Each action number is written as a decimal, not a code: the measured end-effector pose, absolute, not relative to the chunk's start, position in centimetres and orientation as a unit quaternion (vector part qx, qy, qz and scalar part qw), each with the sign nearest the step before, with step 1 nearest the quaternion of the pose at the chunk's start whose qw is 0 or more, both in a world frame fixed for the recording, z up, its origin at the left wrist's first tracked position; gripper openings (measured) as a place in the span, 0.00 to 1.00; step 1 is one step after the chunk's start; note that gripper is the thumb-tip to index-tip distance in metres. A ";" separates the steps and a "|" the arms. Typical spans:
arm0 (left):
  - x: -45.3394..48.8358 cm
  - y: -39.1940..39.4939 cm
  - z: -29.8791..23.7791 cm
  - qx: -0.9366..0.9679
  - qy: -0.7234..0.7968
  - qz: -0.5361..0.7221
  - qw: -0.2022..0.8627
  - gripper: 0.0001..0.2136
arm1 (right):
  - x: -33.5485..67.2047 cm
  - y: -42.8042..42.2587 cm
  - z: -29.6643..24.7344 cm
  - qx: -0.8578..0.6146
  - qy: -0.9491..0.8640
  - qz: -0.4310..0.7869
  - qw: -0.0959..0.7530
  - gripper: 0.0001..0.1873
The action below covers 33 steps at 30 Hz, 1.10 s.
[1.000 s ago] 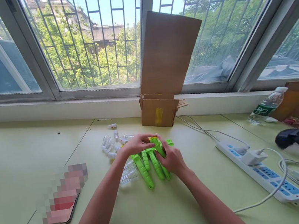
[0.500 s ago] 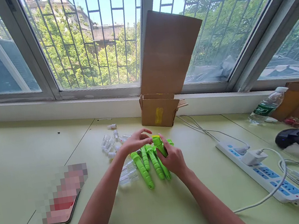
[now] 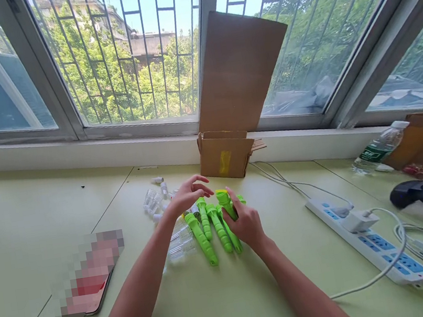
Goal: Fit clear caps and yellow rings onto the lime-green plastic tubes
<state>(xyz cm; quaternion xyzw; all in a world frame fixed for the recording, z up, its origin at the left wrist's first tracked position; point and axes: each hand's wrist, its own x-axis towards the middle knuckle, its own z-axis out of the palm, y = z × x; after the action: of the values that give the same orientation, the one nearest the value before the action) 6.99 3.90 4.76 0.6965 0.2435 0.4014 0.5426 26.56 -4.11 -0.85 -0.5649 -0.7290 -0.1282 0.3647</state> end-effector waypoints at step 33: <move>7.0 2.5 6.2 0.716 0.280 0.382 0.512 0.14 | 26.5 -4.1 -1.1 -0.561 -0.733 -0.147 0.356 0.33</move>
<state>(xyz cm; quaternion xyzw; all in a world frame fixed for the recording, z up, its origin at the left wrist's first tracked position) 7.03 2.47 6.19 0.7165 0.2802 0.3825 0.5118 26.50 -4.06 -1.11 -0.5606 -0.7330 -0.1473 0.3561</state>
